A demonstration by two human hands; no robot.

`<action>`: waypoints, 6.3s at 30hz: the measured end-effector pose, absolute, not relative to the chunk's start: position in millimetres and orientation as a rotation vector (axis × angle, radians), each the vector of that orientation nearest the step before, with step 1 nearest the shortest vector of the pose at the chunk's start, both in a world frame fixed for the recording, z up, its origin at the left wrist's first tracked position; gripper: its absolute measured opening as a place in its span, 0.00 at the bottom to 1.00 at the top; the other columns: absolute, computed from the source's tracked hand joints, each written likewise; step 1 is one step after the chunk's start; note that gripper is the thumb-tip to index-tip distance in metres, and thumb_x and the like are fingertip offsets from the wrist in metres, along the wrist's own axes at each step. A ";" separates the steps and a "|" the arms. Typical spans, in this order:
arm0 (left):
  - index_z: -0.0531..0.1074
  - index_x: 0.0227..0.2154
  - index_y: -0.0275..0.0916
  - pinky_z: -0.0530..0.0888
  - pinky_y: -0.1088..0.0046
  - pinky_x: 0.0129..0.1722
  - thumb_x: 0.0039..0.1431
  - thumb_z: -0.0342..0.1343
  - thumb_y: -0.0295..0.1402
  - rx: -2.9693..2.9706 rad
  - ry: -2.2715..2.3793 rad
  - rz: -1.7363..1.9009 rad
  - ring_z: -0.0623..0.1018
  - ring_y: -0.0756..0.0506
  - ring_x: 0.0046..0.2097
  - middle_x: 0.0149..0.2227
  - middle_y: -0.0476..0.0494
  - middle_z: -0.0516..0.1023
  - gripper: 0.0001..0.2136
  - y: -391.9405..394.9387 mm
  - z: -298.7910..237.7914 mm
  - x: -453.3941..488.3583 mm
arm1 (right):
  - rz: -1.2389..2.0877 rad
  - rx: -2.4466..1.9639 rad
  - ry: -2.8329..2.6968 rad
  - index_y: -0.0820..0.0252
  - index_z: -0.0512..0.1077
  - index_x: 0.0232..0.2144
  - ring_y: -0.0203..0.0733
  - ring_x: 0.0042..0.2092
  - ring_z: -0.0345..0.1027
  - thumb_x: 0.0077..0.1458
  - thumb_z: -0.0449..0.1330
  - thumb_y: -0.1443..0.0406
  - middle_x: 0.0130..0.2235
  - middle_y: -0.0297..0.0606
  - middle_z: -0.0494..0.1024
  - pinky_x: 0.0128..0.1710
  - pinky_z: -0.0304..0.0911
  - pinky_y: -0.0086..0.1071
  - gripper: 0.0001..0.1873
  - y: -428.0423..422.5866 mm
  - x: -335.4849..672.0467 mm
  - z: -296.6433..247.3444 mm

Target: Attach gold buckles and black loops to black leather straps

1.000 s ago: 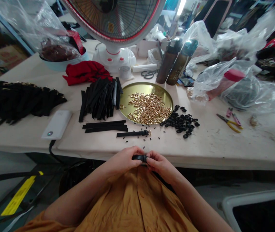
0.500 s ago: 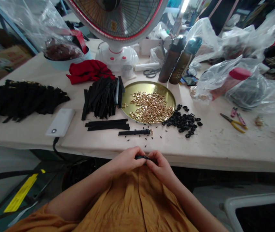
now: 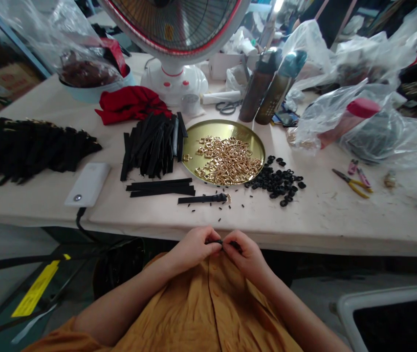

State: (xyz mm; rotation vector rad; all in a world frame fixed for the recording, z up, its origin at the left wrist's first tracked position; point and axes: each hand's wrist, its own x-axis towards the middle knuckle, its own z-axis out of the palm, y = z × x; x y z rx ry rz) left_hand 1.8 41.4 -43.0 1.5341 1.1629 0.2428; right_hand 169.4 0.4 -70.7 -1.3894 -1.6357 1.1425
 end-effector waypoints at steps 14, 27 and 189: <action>0.71 0.33 0.35 0.69 0.75 0.35 0.50 0.47 0.29 1.389 1.055 0.243 0.74 0.49 0.33 0.32 0.46 0.76 0.09 38.8 -50.2 -0.8 | 1.495 -1.473 -1.442 0.59 0.62 0.24 0.32 0.23 0.53 0.48 0.55 0.64 0.21 0.28 0.61 0.23 0.50 0.26 0.05 -1.2 173.3 -75.5; 0.68 0.32 0.33 0.67 0.75 0.32 0.44 0.54 0.29 1.004 0.998 0.306 0.72 0.51 0.30 0.30 0.48 0.72 0.10 39.8 -50.4 1.1 | 1.420 -1.476 -1.368 0.58 0.64 0.27 0.32 0.23 0.55 0.49 0.53 0.63 0.22 0.28 0.63 0.23 0.51 0.26 0.04 -5.2 168.0 -75.6; 0.70 0.31 0.37 0.64 0.66 0.39 0.52 0.52 0.30 2.553 1.741 0.176 0.70 0.42 0.39 0.36 0.42 0.71 0.05 144.0 -39.0 -95.7 | 0.234 -1.706 -1.630 0.62 0.65 0.41 0.41 0.36 0.64 0.55 0.48 0.62 0.41 0.44 0.67 0.38 0.62 0.38 0.13 66.1 233.5 -95.2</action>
